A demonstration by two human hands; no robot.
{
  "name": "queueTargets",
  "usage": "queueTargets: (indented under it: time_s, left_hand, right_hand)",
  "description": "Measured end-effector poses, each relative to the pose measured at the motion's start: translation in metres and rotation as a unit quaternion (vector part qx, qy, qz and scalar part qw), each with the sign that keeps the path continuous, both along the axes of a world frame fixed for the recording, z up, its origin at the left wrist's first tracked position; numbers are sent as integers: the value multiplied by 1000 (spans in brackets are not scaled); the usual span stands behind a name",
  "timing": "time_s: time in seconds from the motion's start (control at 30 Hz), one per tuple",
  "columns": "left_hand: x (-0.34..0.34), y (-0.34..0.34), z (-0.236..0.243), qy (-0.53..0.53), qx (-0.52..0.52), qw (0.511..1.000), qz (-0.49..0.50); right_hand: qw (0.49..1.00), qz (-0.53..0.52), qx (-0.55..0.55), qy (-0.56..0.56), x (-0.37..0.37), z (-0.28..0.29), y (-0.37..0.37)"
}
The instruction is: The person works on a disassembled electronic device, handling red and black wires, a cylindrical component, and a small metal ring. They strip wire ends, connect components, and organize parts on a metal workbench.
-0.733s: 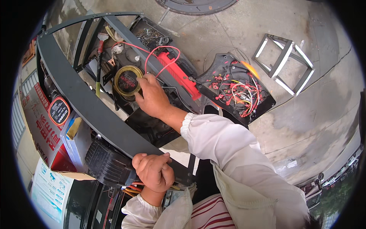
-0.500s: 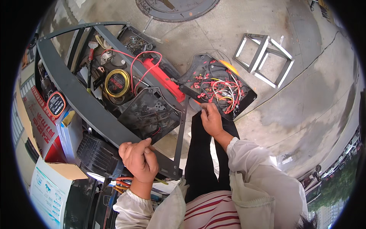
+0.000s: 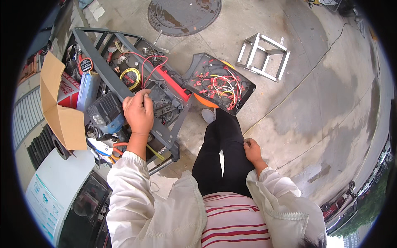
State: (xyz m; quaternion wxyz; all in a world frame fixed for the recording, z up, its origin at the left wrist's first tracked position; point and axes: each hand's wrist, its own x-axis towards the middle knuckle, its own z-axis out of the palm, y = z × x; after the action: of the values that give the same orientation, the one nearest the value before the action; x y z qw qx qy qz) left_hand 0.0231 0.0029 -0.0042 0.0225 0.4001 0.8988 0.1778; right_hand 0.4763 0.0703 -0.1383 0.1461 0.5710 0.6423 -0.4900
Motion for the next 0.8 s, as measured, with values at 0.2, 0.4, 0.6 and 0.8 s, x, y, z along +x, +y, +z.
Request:
queueTargets:
  time_s: [0.2,0.4,0.6,0.8]
  left_hand:
    - [7,-7,35,-433,141,881,127]
    - [92,-55,172,-429,335,832,112]
    - [273,-44,408,-461,330,772,-288]
    - [452,-11,540,-391,241,653,-602]
  right_hand:
    - [973,-208,-99,-6,99,62,28]
    - [975,-181,-114,-61,216,77,67]
    - [987,-50,-151,-16,307,96,142]
    - [714,572,395,82,498,5,295]
